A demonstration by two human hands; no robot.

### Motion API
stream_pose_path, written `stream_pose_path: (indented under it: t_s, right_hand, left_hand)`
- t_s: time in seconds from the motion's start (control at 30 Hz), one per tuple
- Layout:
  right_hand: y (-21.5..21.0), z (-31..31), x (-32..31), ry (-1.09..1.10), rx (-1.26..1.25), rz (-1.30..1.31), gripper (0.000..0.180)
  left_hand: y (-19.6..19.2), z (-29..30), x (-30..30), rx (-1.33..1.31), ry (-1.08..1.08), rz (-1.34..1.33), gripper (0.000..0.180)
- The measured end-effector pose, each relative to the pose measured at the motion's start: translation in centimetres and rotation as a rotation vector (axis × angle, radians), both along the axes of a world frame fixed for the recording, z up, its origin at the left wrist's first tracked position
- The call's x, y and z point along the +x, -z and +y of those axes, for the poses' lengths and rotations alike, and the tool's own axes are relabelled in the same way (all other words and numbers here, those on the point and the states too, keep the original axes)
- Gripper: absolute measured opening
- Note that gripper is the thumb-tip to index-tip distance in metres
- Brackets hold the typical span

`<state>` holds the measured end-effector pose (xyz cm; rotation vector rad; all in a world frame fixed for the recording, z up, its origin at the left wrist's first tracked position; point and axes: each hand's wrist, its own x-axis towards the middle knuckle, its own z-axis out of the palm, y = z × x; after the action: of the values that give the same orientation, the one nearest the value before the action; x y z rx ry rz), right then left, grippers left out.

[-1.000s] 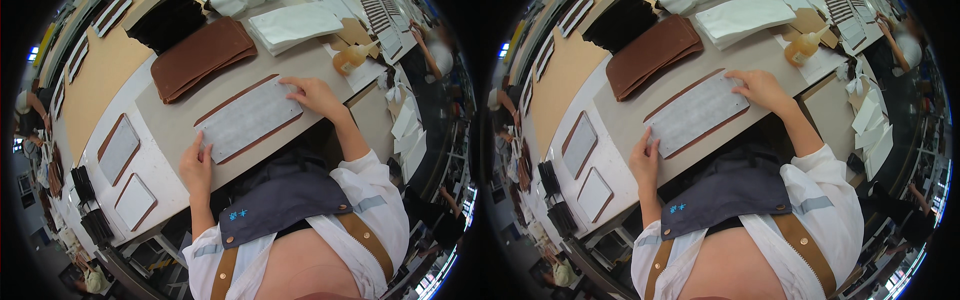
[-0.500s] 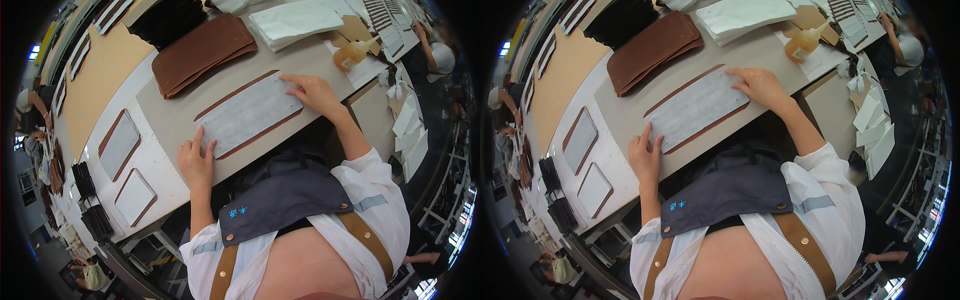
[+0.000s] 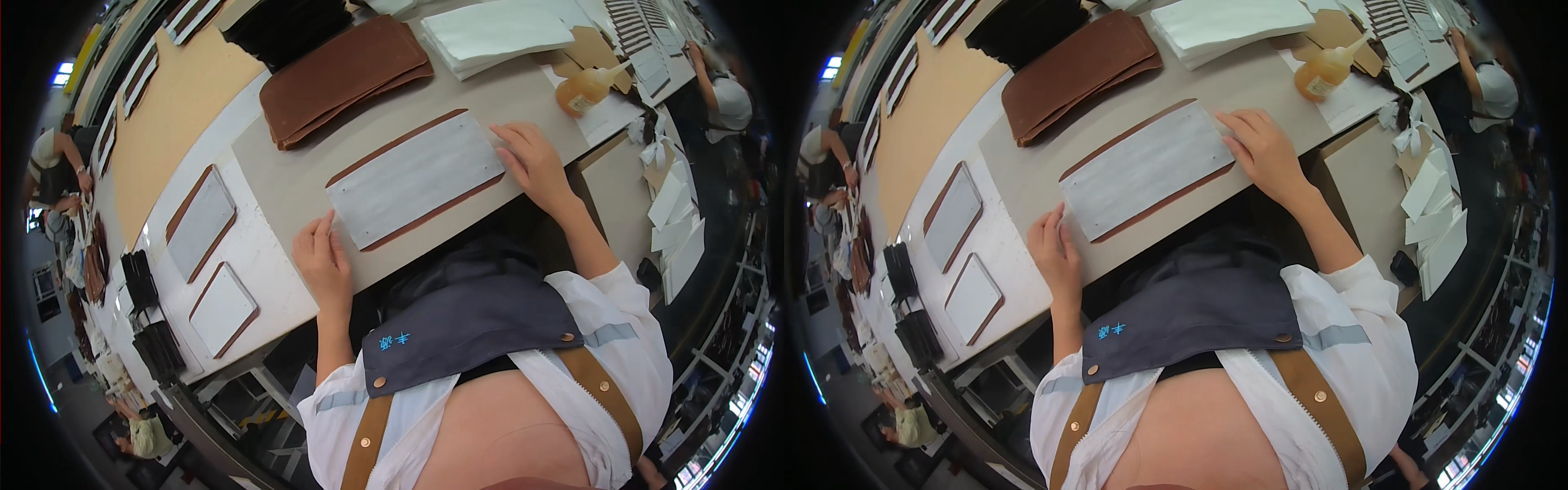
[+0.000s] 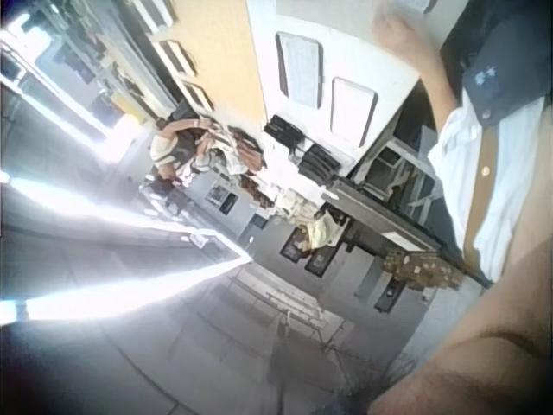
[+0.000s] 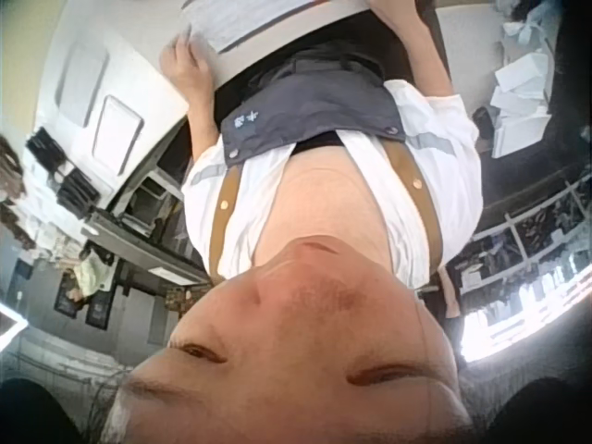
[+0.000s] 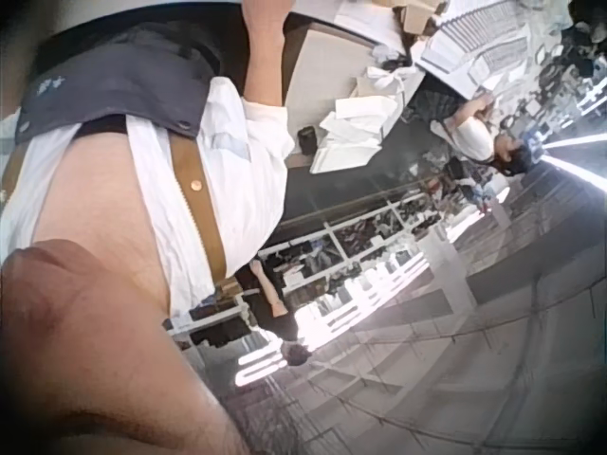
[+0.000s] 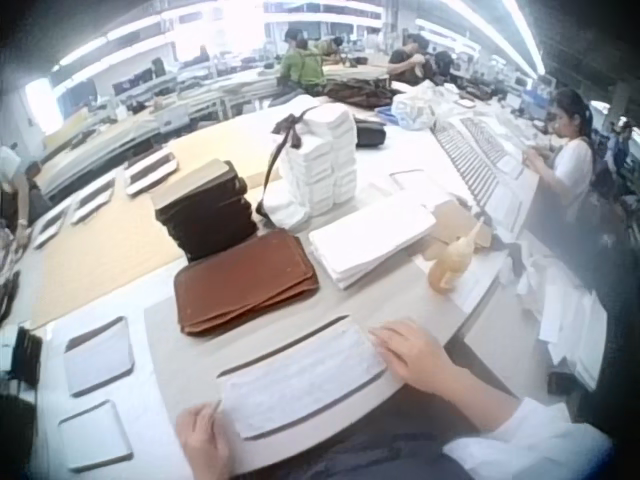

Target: The person applies glue from a squeeze bottle onto rectangular brown leather pieces and then places white fabric inserts on top. They smooth the inserts with their hands to ensure adhesion and then stack the finished units. The process is repeated for multiple items in a continuous assembly loop.

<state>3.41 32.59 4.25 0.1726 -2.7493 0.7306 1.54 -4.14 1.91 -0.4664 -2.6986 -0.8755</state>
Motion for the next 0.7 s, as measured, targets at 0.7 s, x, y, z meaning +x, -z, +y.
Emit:
stream_pose_path:
  t_s: [0.7]
  right_hand:
    - [1.4, -14.3, 0.2, -0.684, 0.128, -0.145, 0.089]
  left_hand:
    - [-0.1, -2.1, 3.3, -0.171, 0.135, -0.012, 0.057]
